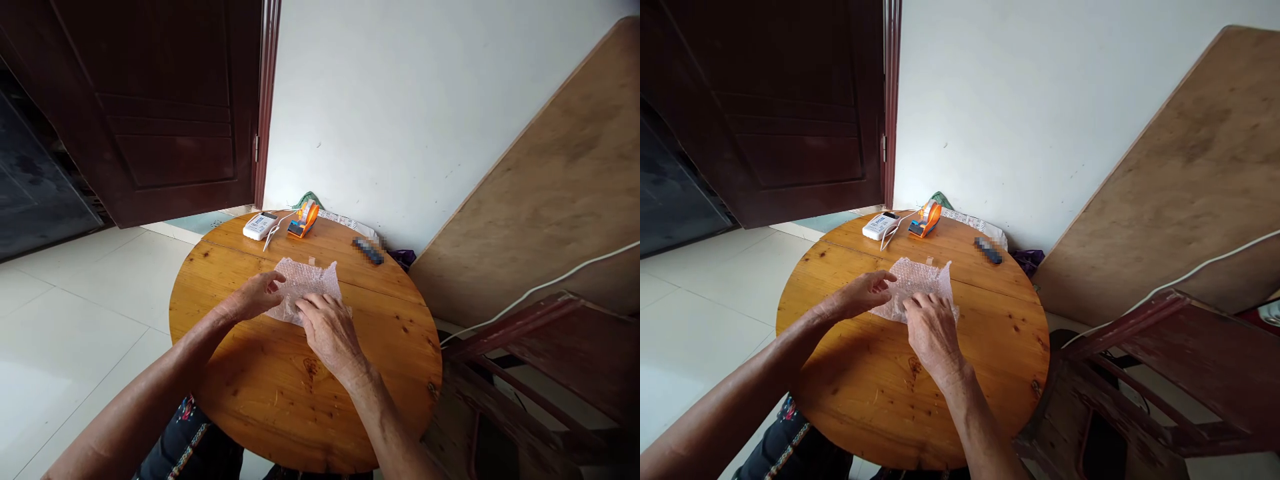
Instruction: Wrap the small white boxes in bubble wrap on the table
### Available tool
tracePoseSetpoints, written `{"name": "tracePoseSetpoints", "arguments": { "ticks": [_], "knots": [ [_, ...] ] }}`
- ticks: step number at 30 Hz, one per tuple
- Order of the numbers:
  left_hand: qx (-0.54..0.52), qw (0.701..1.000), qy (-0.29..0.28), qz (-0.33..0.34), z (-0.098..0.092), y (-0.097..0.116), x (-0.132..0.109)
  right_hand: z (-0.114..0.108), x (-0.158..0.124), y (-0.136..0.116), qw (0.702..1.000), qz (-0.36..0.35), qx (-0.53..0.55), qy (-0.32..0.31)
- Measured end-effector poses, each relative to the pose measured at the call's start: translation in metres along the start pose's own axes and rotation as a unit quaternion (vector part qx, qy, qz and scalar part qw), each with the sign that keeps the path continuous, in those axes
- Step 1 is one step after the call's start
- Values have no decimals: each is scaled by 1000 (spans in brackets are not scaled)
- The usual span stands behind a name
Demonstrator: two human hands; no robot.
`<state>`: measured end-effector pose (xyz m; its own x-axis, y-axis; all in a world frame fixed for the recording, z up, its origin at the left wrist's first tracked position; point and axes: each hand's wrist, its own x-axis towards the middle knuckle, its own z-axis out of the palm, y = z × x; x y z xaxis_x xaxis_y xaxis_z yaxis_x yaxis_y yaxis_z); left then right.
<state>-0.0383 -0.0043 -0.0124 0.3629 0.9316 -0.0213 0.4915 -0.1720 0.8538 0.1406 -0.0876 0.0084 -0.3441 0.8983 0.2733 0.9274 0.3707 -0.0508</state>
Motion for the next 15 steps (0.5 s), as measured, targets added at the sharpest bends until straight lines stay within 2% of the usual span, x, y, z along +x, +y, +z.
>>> {"name": "tracePoseSetpoints", "arguments": {
  "ticks": [5, 10, 15],
  "knots": [
    [66, 997, 1, -49, -6, 1, -5, 0, 3, -2, 999, -6, -40, -15],
    [149, 986, 69, -33, -5, -11, -8, 6, 5, -3, 996, -17, -82, -12],
    [83, 990, 61, -93, -6, -19, -12, 9, 5, -4, 996, -18, -86, -6]
  ]
}}
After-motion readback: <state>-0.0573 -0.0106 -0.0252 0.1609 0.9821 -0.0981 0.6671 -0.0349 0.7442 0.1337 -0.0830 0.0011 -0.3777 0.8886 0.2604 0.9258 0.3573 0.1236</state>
